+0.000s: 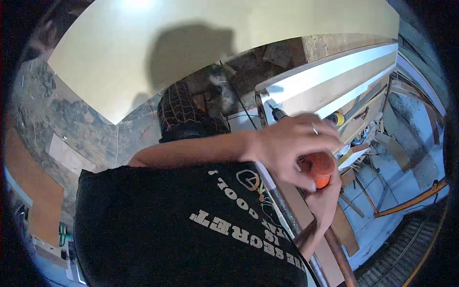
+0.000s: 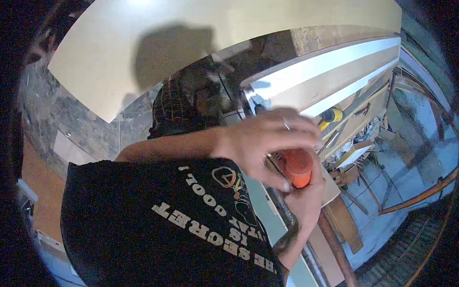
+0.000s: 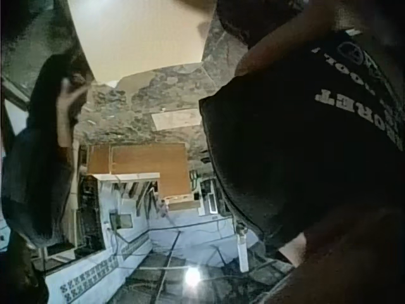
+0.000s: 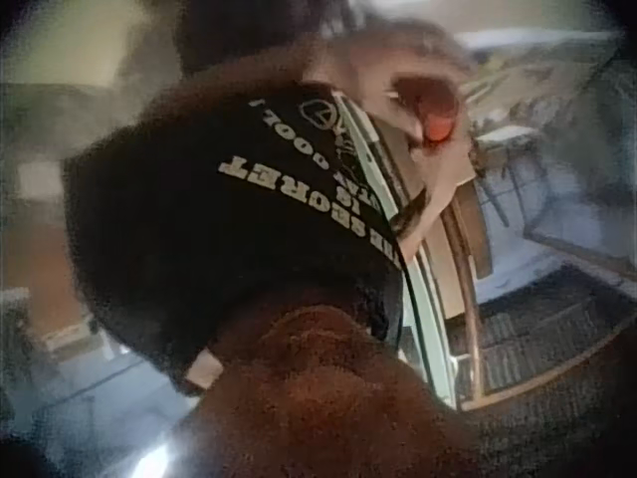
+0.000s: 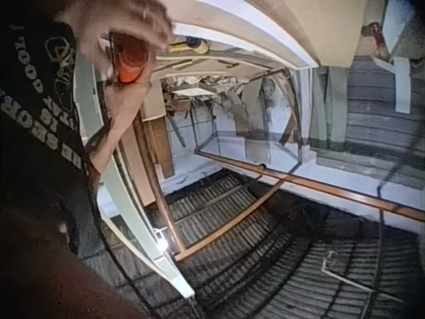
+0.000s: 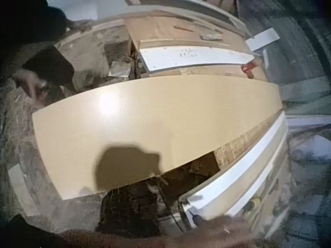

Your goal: The person uses a power drill to drive screws into a white wooden frame, then applies a long tan laminate strip to the edge of a board and uses a heat gun to bond the adhesive.

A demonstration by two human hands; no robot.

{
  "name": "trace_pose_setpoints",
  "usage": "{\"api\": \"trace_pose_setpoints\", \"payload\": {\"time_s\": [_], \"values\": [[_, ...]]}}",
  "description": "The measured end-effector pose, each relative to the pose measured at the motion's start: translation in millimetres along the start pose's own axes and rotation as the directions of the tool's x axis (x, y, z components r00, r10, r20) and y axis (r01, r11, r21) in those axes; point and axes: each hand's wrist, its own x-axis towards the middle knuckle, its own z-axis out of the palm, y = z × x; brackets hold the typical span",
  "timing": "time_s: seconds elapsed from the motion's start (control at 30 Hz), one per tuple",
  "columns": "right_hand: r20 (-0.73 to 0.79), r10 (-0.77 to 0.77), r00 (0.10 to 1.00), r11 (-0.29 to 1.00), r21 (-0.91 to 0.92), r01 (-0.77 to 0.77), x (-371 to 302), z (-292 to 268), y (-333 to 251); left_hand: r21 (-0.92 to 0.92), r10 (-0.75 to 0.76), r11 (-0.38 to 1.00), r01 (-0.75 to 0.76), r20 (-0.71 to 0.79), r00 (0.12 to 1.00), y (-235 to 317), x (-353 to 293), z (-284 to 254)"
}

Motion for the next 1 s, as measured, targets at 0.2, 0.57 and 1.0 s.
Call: {"api": "trace_pose_setpoints", "payload": {"time_s": [0.2,0.57,1.0], "values": [[-0.089,-0.008,0.996,0.991,-0.134,-0.004,-8.8,-1.1,-16.1,0.120,0.104,0.988,-0.097,-0.051,0.993,1.8,15.8,40.5],[-0.066,-0.037,0.997,0.983,-0.183,0.025,-3.2,-6.3,-15.4,0.176,0.139,0.978,-0.115,-0.133,0.981,-1.1,20.1,44.2],[-0.033,-0.082,0.996,0.989,-0.129,0.077,6.7,-4.1,-4.7,0.232,0.136,0.968,-0.096,-0.164,0.977,-9.8,17.8,40.4]]}}
